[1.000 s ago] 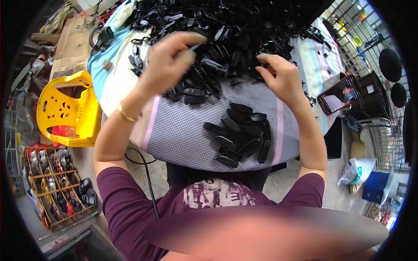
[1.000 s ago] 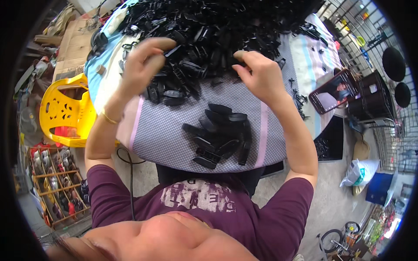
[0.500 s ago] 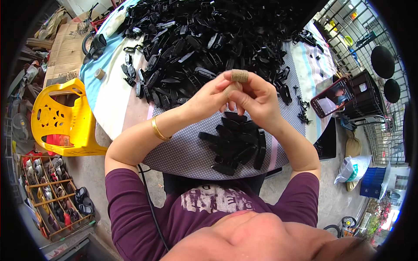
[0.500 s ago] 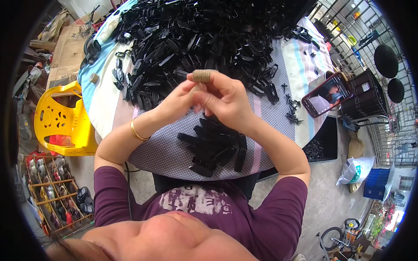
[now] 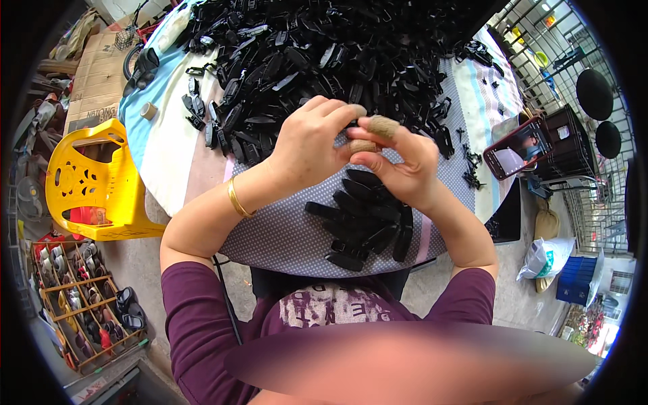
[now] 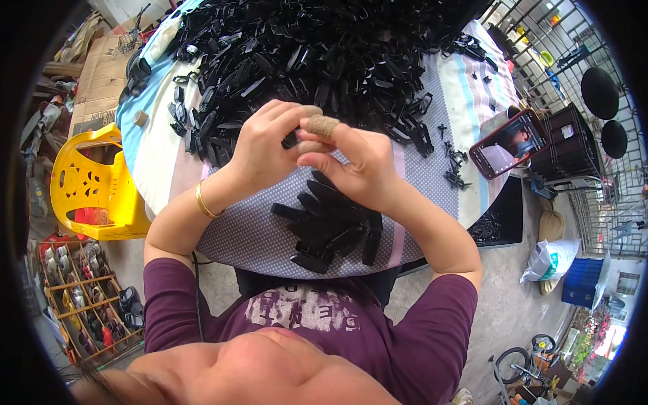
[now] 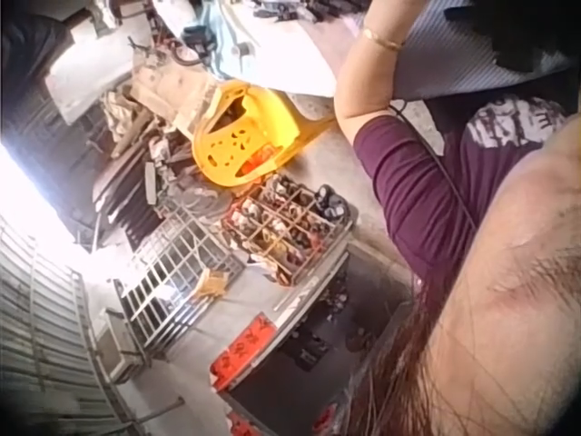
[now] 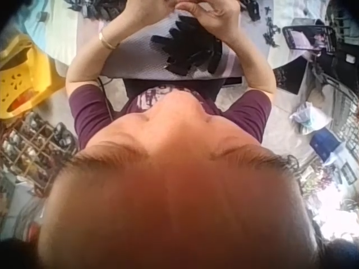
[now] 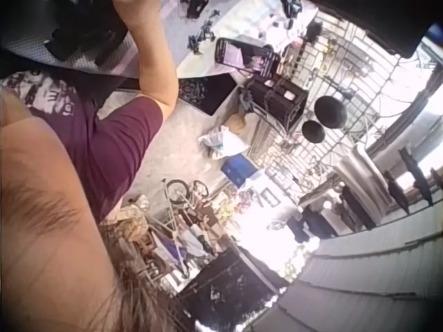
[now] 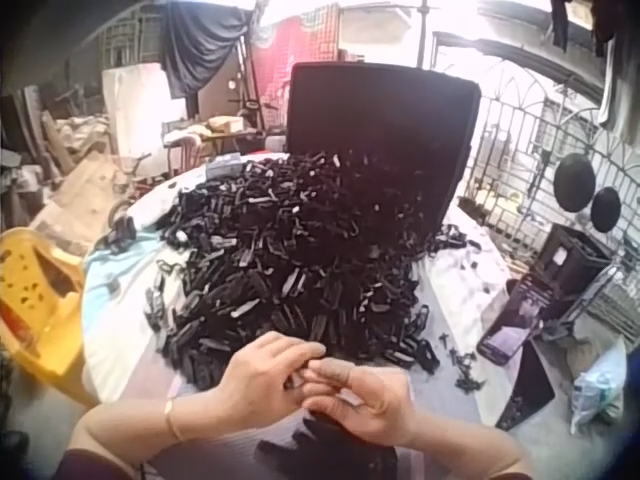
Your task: Assembling small black plastic clips by manually inserting metal components and pins.
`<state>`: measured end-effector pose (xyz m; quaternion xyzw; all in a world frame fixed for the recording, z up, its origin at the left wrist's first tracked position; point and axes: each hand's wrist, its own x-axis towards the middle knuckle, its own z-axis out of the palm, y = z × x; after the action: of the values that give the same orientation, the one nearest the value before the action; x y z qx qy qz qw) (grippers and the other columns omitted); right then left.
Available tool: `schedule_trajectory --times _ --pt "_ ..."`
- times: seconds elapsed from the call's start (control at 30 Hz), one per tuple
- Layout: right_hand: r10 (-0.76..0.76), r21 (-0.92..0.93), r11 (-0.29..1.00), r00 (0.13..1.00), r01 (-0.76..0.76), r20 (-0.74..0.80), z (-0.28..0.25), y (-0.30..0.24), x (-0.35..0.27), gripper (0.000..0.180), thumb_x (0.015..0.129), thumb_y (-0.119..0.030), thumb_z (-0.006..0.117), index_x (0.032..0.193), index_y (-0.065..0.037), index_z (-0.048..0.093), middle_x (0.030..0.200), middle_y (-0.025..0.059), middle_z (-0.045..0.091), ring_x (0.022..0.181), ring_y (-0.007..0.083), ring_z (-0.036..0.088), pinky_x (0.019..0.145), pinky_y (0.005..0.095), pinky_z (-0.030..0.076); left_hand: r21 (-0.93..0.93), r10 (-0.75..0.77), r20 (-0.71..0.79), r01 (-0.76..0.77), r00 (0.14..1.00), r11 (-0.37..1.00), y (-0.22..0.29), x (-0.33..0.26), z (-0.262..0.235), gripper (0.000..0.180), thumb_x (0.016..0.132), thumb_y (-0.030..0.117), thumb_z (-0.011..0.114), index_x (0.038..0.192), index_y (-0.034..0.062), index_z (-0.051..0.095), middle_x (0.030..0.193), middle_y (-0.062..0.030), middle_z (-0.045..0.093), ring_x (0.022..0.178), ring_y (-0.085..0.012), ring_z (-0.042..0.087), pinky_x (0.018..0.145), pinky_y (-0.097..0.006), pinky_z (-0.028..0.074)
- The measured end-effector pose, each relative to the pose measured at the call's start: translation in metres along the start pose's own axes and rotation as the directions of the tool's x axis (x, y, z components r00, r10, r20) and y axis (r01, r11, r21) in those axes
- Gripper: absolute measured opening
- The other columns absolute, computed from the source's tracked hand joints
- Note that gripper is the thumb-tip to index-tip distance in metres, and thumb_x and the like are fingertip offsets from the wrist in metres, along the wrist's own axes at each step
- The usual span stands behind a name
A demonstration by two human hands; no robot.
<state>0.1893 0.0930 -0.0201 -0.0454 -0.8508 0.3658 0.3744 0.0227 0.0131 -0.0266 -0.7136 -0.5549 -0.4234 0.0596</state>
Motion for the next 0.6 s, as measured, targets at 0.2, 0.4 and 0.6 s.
schedule_trajectory --times 0.2,0.4,0.6 --pt "0.239 0.269 0.950 0.927 -0.161 -0.288 -0.041 0.016 0.016 0.039 0.082 -0.007 0.064 0.118 0.003 0.051 0.107 0.0135 0.063 0.075 0.0147 0.064 0.066 0.0217 0.051 -0.045 -0.231 0.032 0.232 0.973 0.972 -0.010 0.006 -0.019 0.039 0.091 0.026 0.054 0.062 0.0001 0.056 0.055 -0.0084 0.055 0.053 -0.0213 0.054 0.051 -0.030 0.043" --pt "0.068 -0.548 0.836 0.995 -0.016 0.075 -0.028 0.043 0.009 0.014 0.075 -0.006 0.067 0.088 -0.002 0.064 0.081 0.0088 0.062 0.068 0.0255 0.062 0.061 0.0303 0.050 0.161 -0.056 0.086 0.042 0.995 0.986 -0.004 0.008 -0.015 0.025 0.083 0.029 0.064 0.081 0.0036 0.062 0.067 -0.0080 0.055 0.064 -0.0220 0.052 0.059 -0.032 0.044" --pt "0.101 -0.620 0.784 0.991 -0.028 0.083 -0.027 0.047 0.007 0.015 0.076 -0.009 0.065 0.090 -0.004 0.062 0.082 0.0077 0.061 0.070 0.0257 0.062 0.060 0.0324 0.050 0.296 0.021 0.165 -0.070 0.986 0.953 -0.014 0.002 -0.009 0.039 0.066 0.029 0.073 0.095 0.0052 0.061 0.096 -0.0065 0.052 0.093 -0.0234 0.047 0.079 -0.035 0.040"
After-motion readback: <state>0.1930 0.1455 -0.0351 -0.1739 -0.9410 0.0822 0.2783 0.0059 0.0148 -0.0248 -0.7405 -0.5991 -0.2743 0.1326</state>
